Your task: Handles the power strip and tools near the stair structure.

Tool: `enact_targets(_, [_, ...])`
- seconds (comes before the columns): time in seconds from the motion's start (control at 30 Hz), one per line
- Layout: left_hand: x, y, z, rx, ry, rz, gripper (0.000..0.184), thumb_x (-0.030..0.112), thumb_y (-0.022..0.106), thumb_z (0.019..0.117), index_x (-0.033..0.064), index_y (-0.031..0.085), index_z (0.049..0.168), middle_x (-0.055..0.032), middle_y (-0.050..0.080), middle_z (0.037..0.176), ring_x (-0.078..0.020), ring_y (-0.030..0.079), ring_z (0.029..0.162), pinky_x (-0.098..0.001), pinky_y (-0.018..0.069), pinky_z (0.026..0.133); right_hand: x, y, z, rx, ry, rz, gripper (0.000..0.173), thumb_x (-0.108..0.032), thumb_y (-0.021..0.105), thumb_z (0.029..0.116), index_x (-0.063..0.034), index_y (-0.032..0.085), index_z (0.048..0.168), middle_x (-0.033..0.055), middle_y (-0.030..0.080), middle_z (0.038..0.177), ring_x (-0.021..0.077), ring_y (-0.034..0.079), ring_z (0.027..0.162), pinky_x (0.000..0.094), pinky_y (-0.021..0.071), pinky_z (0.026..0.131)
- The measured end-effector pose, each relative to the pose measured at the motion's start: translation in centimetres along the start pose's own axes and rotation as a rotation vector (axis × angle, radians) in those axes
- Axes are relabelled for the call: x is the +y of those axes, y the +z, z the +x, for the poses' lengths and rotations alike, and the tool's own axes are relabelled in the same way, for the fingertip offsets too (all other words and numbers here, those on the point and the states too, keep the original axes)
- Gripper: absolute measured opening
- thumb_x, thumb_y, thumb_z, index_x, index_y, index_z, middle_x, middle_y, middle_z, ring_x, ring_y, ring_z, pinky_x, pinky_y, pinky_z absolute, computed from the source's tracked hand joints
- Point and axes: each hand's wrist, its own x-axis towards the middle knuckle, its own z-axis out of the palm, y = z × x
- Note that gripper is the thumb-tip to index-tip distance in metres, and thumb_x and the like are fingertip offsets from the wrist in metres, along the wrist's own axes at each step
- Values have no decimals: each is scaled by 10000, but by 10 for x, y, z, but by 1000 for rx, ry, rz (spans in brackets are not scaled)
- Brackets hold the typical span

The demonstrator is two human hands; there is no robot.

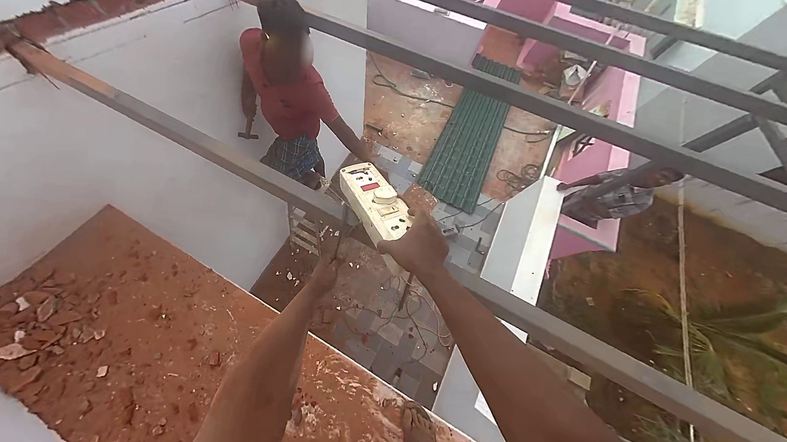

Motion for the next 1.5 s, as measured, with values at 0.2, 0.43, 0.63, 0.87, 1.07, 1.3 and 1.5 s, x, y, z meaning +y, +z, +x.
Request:
enact_targets(0.2, [51, 25, -11, 371, -49, -287, 597, 452, 282, 1129, -13, 641, 1022, -143, 590, 811, -264, 560, 730, -470, 491, 715, 1, 6, -12, 60, 15, 59, 1006, -493, 950, 602, -149, 499, 1433, 200, 629, 1240, 404, 630, 1103, 616, 514, 832])
enact_targets(0.43, [222, -12, -45, 443, -2, -454, 325, 270, 475, 1097, 23, 651, 983, -71, 525, 794, -181, 482, 689, -378, 419, 644, 26, -13, -14, 61, 9, 31, 1007, -470, 949, 598, -164, 473, 1431, 195, 645, 1210, 404, 650, 1056, 622, 517, 802])
enact_targets(0.63, [166, -26, -5, 390, 113, -168, 295, 253, 519, 1087, -11, 649, 1109, -149, 600, 872, -258, 570, 777, -466, 482, 741, 38, -13, -32, 115, 73, 198, 995, -380, 980, 594, -160, 493, 1433, 211, 640, 1199, 423, 642, 1022, 651, 498, 780])
enact_targets(0.87, [97, 31, 1, 660, 57, -333, 416, 323, 604, 1049, -36, 569, 1257, -199, 650, 1032, -290, 643, 896, -479, 538, 842, 61, -24, -40, 164, -112, 208, 1073, -322, 989, 547, -131, 436, 1447, 167, 661, 1152, 406, 654, 976, 657, 514, 740])
enact_targets(1.07, [103, 38, 6, 525, -139, -587, 493, 500, 440, 1084, 38, 596, 1163, -106, 553, 857, -199, 525, 704, -390, 477, 645, 73, -19, -37, 164, -103, 223, 1050, -369, 970, 555, -140, 449, 1438, 155, 662, 1129, 387, 654, 957, 642, 504, 721])
enact_targets(1.3, [118, 23, 4, 332, -414, -756, 65, 43, 518, 981, 76, 487, 934, -21, 417, 661, -95, 346, 431, -223, 331, 377, 67, -22, -33, 151, -41, 208, 1021, -403, 970, 544, -160, 487, 1409, 156, 659, 1142, 377, 660, 961, 612, 515, 703])
enact_targets(1.5, [142, 52, -16, 295, -495, -477, 132, 196, 546, 1017, 116, 520, 914, -1, 412, 685, -85, 335, 471, -212, 288, 413, 111, -35, -46, 196, -54, 166, 1022, -410, 966, 537, -147, 502, 1409, 178, 656, 1163, 389, 658, 993, 609, 521, 740])
